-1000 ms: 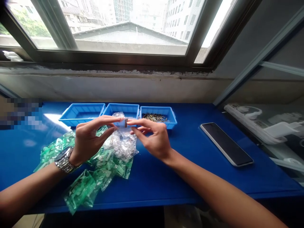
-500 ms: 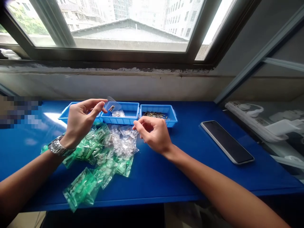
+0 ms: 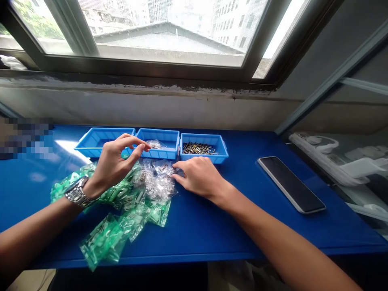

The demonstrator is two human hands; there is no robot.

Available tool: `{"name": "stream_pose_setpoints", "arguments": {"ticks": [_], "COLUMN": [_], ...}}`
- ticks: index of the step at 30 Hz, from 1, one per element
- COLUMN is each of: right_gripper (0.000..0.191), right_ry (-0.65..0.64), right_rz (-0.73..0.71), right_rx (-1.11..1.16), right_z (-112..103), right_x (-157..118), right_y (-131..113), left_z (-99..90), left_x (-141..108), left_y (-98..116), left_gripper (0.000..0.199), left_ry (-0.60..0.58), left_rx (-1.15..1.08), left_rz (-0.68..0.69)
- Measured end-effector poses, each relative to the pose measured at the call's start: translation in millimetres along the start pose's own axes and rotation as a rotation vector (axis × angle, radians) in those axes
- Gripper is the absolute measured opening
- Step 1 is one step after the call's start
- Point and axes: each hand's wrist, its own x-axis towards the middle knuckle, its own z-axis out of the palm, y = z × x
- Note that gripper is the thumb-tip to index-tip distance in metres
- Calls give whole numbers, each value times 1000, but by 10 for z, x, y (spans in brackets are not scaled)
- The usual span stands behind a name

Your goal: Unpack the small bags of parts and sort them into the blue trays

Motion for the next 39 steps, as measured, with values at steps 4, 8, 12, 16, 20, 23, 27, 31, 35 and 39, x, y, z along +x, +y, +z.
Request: {"name": "stream_pose_setpoints", "arguments": {"ticks": [4,8,12,16,20,23,27,31,35,39], "right_gripper": [20,18,23,25,29,29,26,27,29,32], "right_ry": [80,241,298,243,264,277,344,315,276,261], "right_rz": [-47,2,115,138,105,118,158,148,133,139], "right_rx": [53,263,657,983,1066,1038,954,974,1017,1017], "right_z": [30,-26,-70,-16,43,63,92,130,169,188], "right_x": [-1,9,12,11,26,45,68,78,87,106], "right_y": [5,-27,-99,-142,-150,-150,-143,-126,-102,-96], "left_z": [24,25,27,60,81,83,96,127,153,162], "left_x": [-8,-28,-52,-73,-78,-64,-46,-55,-65,-60], "left_y": [0,22,68,102,119,120,111,92,68,65], "left_gripper": [23,20,17,16,17,24,30,31,31,34], "left_ry": [10,-17,-107,-230,-258,-236,-203,-204,-233,-221], "left_rx": [-20,-34,-107,-239,-340,-384,-438,-472,-500,-545], "left_rz": [35,105,199,137,43,9,-45,-64,-71,-92]}}
